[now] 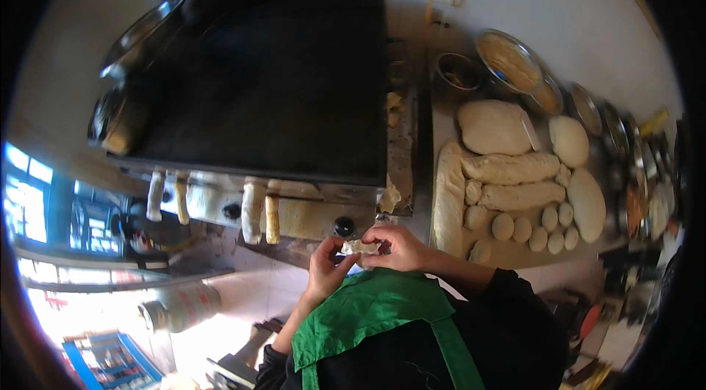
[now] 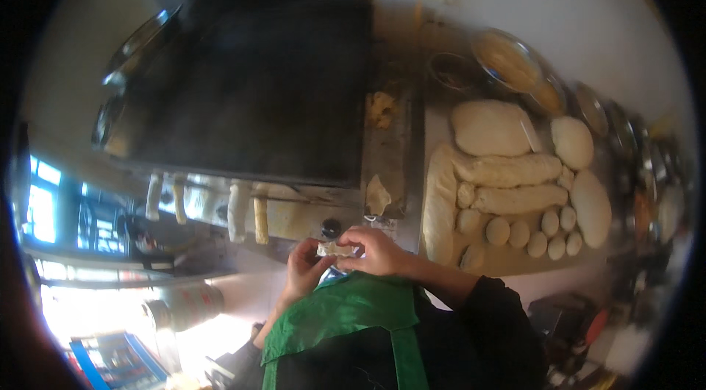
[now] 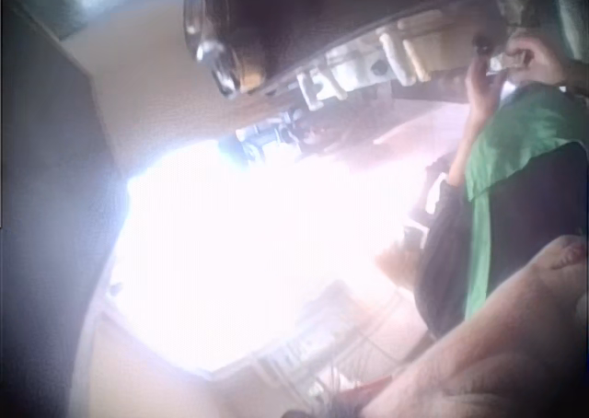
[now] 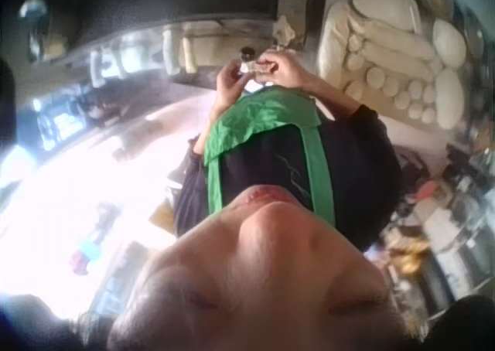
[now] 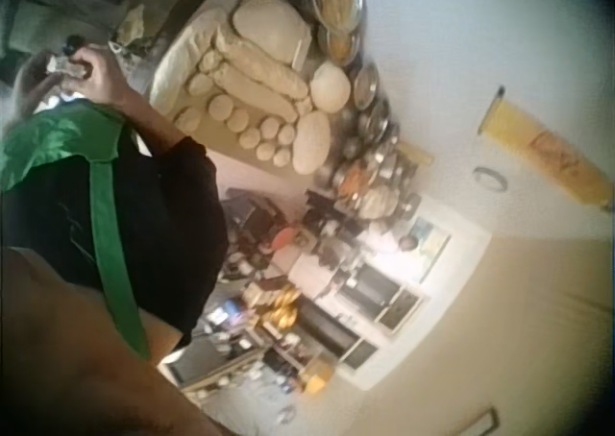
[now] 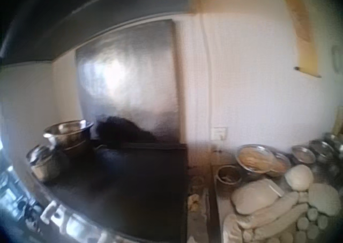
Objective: The person portions dough into balls, flattens them, fills them with a meat mixture, and seals them. They also wipe a flat-top griddle with a cloth and oil, then flatten more dough balls and place them on the griddle.
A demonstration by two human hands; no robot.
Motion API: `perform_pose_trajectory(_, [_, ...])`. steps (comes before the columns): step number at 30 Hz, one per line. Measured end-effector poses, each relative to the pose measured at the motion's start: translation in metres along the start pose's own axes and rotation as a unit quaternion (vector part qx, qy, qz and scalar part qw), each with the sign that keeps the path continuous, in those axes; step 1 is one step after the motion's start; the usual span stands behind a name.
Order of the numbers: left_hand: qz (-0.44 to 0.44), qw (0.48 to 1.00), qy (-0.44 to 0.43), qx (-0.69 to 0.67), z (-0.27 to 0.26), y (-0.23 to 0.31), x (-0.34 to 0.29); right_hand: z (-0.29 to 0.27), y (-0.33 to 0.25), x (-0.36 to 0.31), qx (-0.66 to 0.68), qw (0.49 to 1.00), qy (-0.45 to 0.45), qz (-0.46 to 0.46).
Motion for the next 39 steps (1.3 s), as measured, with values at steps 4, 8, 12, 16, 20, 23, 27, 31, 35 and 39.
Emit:
perform_pose_trajectory(4, [-0.082,0.988,-0.077,0.102,-0.005,-0.005,0.002,0.005,0.003,0.000,0.049,0.998,0.010,0.034])
perform_pose_trajectory(8, [-0.105,0.986,-0.133,-0.005,-0.007,-0.008,-0.003,-0.054,0.015,-0.011,0.047,0.996,0.067,0.044])
perform_pose_trajectory(12, [-0.135,0.987,-0.080,0.020,-0.034,-0.036,-0.008,-0.218,0.045,-0.033,0.085,0.937,0.339,0.012])
perform_pose_trajectory(16, [-0.215,0.973,-0.009,0.088,-0.063,-0.082,-0.030,-0.359,0.075,-0.025,-0.134,0.855,0.493,0.089])
perform_pose_trajectory(20, [-0.269,0.959,0.069,0.054,-0.072,-0.113,-0.051,-0.447,0.081,0.036,-0.443,0.770,0.453,0.072])
perform_pose_trajectory(23, [-0.292,0.949,0.102,0.058,-0.067,-0.116,-0.060,-0.500,0.119,0.077,-0.557,0.718,0.383,0.165])
perform_pose_trajectory(27, [-0.351,0.917,0.173,0.076,-0.059,-0.120,-0.089,-0.546,0.183,0.109,-0.598,0.682,0.246,0.341])
perform_pose_trajectory(31, [-0.377,0.898,0.194,0.114,-0.049,-0.131,-0.111,-0.559,0.216,0.119,-0.544,0.706,0.249,0.380])
perform_pose_trajectory(35, [-0.389,0.903,0.168,0.068,-0.043,-0.152,-0.111,-0.565,0.236,0.118,-0.504,0.720,0.252,0.405])
perform_pose_trajectory(39, [-0.357,0.906,0.224,0.043,-0.056,-0.147,-0.108,-0.572,0.226,0.113,-0.474,0.730,0.286,0.401])
Point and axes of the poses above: each hand's wrist, its own x-axis towards the middle knuckle, its own z-axis out of the palm, y = z × x, the point moved 10 cm from there along x, towards the middle knuckle, and after that the axes turned 8 degrees about -y, right-handed, at the moved point
